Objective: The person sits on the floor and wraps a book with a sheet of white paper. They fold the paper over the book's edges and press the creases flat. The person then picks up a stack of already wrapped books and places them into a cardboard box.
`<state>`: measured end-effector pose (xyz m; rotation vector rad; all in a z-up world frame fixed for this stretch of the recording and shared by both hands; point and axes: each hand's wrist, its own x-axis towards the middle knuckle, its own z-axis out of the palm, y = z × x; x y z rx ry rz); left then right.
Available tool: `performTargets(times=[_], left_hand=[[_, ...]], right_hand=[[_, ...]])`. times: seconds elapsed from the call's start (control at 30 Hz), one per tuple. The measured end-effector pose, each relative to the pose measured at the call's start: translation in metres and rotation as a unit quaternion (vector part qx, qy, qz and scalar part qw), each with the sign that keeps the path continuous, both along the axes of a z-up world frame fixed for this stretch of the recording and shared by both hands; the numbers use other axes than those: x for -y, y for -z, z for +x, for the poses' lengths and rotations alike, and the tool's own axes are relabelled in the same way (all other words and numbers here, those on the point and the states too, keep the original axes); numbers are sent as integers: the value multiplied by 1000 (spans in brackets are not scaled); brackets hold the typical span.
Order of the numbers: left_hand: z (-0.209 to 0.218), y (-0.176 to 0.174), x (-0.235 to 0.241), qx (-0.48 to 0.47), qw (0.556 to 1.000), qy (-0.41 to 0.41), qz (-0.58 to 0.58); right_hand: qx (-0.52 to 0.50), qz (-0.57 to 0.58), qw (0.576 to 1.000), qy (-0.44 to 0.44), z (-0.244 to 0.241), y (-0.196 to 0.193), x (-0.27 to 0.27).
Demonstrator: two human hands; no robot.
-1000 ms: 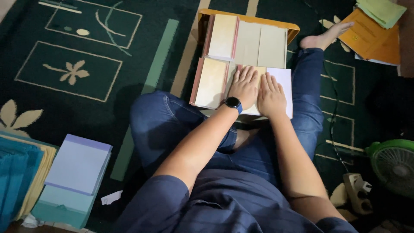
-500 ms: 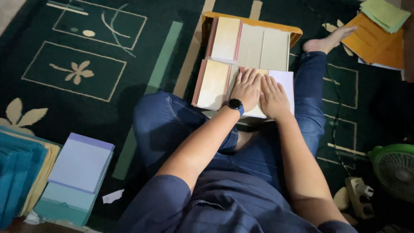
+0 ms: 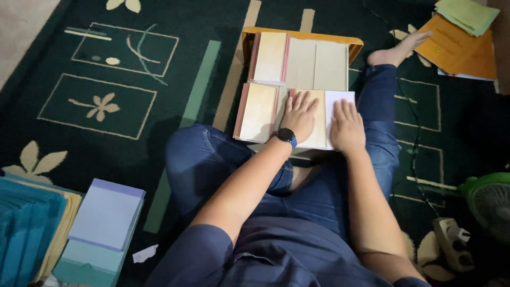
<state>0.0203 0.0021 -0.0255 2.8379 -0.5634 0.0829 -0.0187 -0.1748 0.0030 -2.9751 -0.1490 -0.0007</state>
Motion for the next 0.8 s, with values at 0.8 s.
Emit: performTargets(times=[0.8], left_hand=[[-75,37,-47,125,973,183,-69]], right_hand=[[-68,127,984,101,-2,4,10]])
